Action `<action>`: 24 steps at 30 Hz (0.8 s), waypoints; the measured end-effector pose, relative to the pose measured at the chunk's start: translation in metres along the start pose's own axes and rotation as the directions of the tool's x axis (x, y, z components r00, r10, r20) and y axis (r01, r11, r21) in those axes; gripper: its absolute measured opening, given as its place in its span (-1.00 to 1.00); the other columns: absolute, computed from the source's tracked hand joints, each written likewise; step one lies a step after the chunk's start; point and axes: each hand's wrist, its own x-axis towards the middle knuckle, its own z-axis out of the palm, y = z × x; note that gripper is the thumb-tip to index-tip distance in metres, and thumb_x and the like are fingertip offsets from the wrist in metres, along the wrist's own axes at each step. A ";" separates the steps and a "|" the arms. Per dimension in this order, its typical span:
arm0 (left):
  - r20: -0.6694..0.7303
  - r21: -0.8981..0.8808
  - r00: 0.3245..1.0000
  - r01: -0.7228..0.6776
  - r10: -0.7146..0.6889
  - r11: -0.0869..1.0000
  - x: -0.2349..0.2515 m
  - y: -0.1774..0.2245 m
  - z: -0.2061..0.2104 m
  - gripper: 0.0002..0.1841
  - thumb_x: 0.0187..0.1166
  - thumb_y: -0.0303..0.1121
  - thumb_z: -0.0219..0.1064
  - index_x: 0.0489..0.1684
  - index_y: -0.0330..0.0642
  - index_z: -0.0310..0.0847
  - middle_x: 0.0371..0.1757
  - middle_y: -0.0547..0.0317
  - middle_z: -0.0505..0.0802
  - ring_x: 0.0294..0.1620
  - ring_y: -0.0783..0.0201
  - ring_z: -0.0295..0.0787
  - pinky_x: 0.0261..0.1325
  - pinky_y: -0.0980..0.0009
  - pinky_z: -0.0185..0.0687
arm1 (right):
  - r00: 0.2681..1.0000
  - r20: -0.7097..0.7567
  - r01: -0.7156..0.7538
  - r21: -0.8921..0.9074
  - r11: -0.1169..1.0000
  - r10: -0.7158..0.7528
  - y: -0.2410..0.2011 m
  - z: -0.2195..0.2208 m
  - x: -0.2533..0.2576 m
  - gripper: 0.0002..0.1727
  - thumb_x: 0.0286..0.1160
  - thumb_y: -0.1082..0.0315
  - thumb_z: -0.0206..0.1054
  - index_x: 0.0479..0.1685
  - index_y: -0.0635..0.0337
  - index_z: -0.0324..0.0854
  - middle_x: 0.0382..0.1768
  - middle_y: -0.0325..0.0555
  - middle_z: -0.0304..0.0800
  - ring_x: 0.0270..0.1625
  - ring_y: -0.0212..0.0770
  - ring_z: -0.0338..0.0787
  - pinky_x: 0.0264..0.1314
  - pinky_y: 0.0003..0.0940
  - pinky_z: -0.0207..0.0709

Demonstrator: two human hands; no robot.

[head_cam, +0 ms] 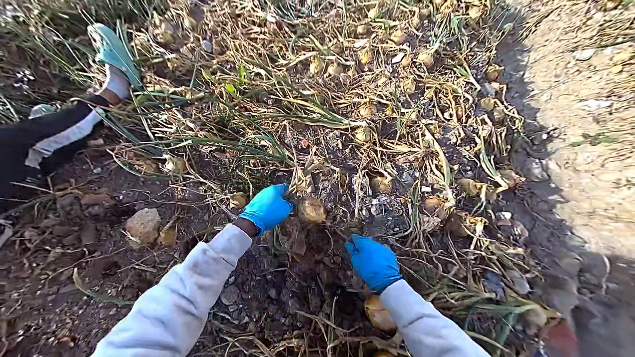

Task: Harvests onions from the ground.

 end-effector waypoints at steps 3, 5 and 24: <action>-0.072 0.065 0.995 0.070 -0.065 0.995 0.042 0.005 -0.026 -0.62 0.71 0.00 0.20 -0.08 -0.13 0.77 -0.09 -0.14 0.87 0.06 -0.16 0.82 0.07 -0.35 0.61 | 0.993 0.120 0.004 -0.153 0.988 0.014 -0.025 -0.031 0.016 -0.56 0.71 -0.12 0.08 -0.08 -0.06 0.78 -0.07 -0.05 0.90 0.08 0.07 0.88 0.04 0.27 0.67; -0.018 0.195 0.999 0.054 -0.051 0.979 0.073 0.010 -0.022 -0.51 0.78 0.03 0.08 -0.07 -0.23 0.76 0.03 -0.21 0.87 0.18 -0.20 0.81 0.17 -0.36 0.61 | 0.988 0.147 0.081 -0.252 0.964 -0.044 -0.048 -0.047 0.020 -0.59 0.67 -0.07 0.16 -0.16 0.00 0.81 -0.15 0.01 0.90 0.00 0.13 0.89 -0.06 0.28 0.68; 0.145 0.468 0.982 0.038 -0.120 0.883 0.106 0.005 0.050 -0.55 0.54 0.04 0.28 -0.24 -0.24 0.78 -0.06 -0.19 0.89 0.09 -0.21 0.85 0.05 -0.36 0.66 | 0.993 -0.107 0.051 0.000 0.999 -0.050 -0.031 0.091 0.041 -0.46 0.73 -0.06 0.11 0.55 -0.05 0.60 0.29 0.10 0.75 0.30 0.19 0.77 0.11 0.20 0.72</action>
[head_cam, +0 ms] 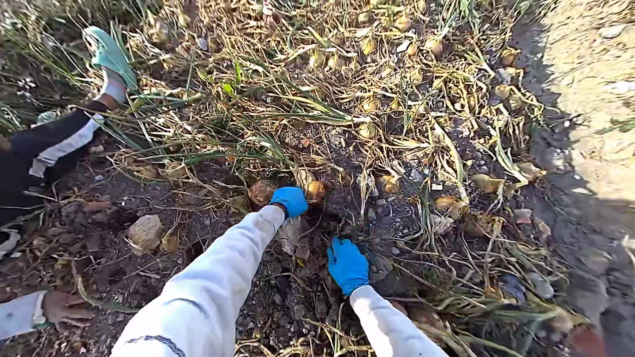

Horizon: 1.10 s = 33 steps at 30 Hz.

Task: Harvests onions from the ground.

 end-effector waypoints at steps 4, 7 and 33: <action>-0.028 -0.082 0.998 -0.061 0.059 0.995 -0.048 0.017 0.019 -0.51 0.60 0.14 0.24 -0.21 -0.16 0.81 -0.13 -0.10 0.91 0.05 -0.13 0.86 0.13 -0.26 0.66 | 0.999 -0.022 -0.035 0.043 0.998 0.036 0.002 0.013 -0.003 -0.44 0.70 -0.06 0.15 0.64 -0.15 0.54 0.39 0.09 0.66 0.38 0.19 0.72 0.09 0.19 0.74; -0.016 0.024 0.984 -0.174 0.175 0.984 -0.085 0.016 0.034 -0.65 0.61 -0.03 0.30 -0.14 -0.14 0.81 -0.12 -0.06 0.91 0.02 -0.12 0.85 0.16 -0.26 0.63 | 0.998 0.034 -0.046 0.071 0.996 0.044 0.005 0.001 -0.011 -0.43 0.72 -0.06 0.15 0.66 -0.13 0.52 0.48 0.09 0.63 0.40 0.16 0.74 0.22 0.21 0.70; 0.482 -0.033 0.429 -0.863 0.764 0.505 -0.268 0.163 0.084 -0.31 0.37 -0.26 0.54 0.63 -0.01 0.55 0.77 -0.15 0.43 0.45 -0.39 0.59 0.20 -0.40 0.59 | 0.968 0.005 -0.253 0.046 0.966 0.253 0.123 -0.158 -0.181 -0.52 0.71 -0.09 0.18 0.56 -0.36 0.65 0.32 -0.18 0.86 0.35 0.00 0.82 0.36 0.29 0.60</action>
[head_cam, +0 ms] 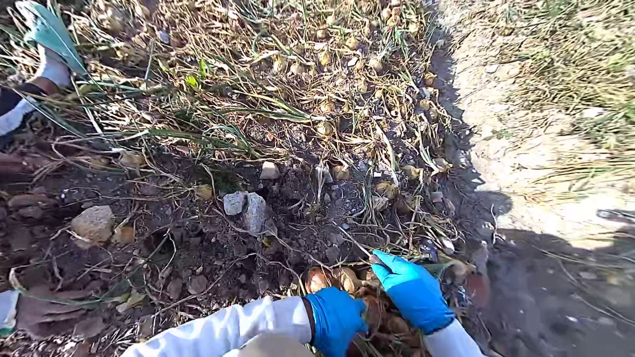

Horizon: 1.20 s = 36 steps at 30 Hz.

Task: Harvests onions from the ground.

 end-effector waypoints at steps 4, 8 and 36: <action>-0.334 -0.291 0.845 0.329 -0.418 0.898 -0.015 -0.085 -0.019 -0.53 0.63 0.20 0.25 0.03 0.02 0.82 0.03 0.05 0.91 0.13 -0.01 0.85 0.18 -0.21 0.71 | 0.989 0.145 0.011 -0.193 0.981 0.017 -0.030 0.008 0.033 -0.54 0.68 -0.10 0.14 0.45 -0.34 0.70 0.23 -0.17 0.88 0.27 0.03 0.84 0.24 0.23 0.65; -0.463 -0.529 0.518 0.490 -0.719 0.693 0.032 -0.168 -0.056 -0.47 0.75 0.15 0.12 0.31 -0.07 0.74 0.27 -0.06 0.84 0.33 -0.07 0.79 0.35 -0.20 0.67 | 0.983 0.179 0.022 -0.284 0.959 0.030 -0.067 -0.005 0.038 -0.69 0.57 0.04 0.19 -0.09 -0.05 0.81 -0.10 -0.05 0.92 0.04 0.06 0.89 -0.01 0.22 0.68; -0.274 -0.879 -0.272 -0.320 -0.923 0.355 -0.141 -0.178 0.086 -0.88 0.50 -0.43 0.52 -0.17 -0.10 0.69 -0.31 0.07 0.79 -0.35 0.12 0.69 -0.30 0.06 0.61 | 0.982 -0.023 0.188 -0.052 0.981 -0.189 -0.113 0.061 0.022 -0.47 0.76 -0.05 0.07 0.65 -0.28 0.57 0.27 -0.10 0.88 0.28 0.05 0.86 0.27 0.23 0.66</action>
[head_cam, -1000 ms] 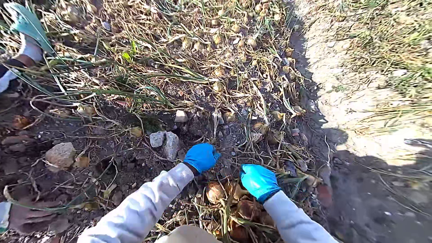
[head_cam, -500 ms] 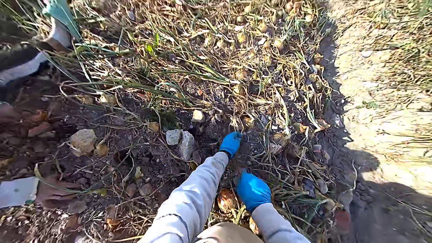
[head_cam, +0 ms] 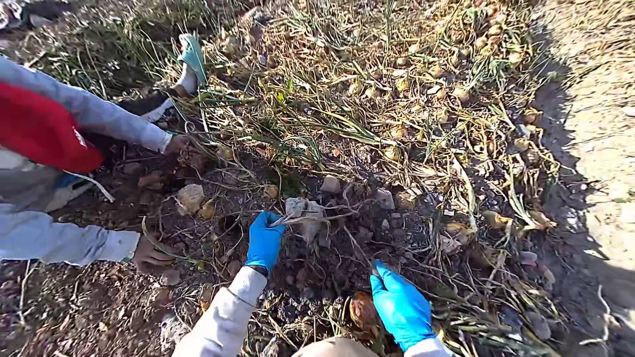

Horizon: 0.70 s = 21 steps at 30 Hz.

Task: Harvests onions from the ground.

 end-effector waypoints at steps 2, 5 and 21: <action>-0.153 0.052 0.988 0.039 -0.031 0.998 0.043 -0.001 -0.013 -0.78 0.47 -0.36 0.58 -0.25 -0.21 0.60 -0.29 -0.07 0.74 -0.24 0.00 0.68 -0.14 -0.08 0.60 | 0.995 0.056 0.079 0.008 0.997 -0.079 -0.045 -0.008 0.007 -0.45 0.74 -0.07 0.08 0.70 -0.35 0.50 0.28 -0.13 0.87 0.27 0.03 0.85 0.26 0.20 0.66; -0.098 0.332 0.995 0.001 0.034 0.943 0.108 0.003 -0.013 -0.69 0.66 -0.21 0.40 0.24 -0.15 0.70 0.22 -0.15 0.83 0.25 -0.17 0.79 0.31 -0.30 0.64 | 0.971 0.154 0.193 -0.038 0.980 -0.185 -0.113 -0.011 0.039 -0.45 0.73 -0.10 0.06 0.68 -0.36 0.51 0.30 -0.17 0.85 0.29 0.00 0.83 0.25 0.21 0.66; 0.433 0.866 0.890 -0.367 -0.142 0.340 0.185 0.010 -0.001 -0.54 0.73 0.02 0.05 -0.15 -0.08 0.82 -0.05 -0.10 0.91 0.10 -0.19 0.85 0.07 -0.34 0.67 | 0.950 0.165 0.285 -0.111 0.952 -0.265 -0.211 0.093 0.114 -0.36 0.78 0.11 0.07 0.87 -0.17 0.18 0.13 0.21 0.80 -0.07 0.24 0.89 -0.10 0.25 0.74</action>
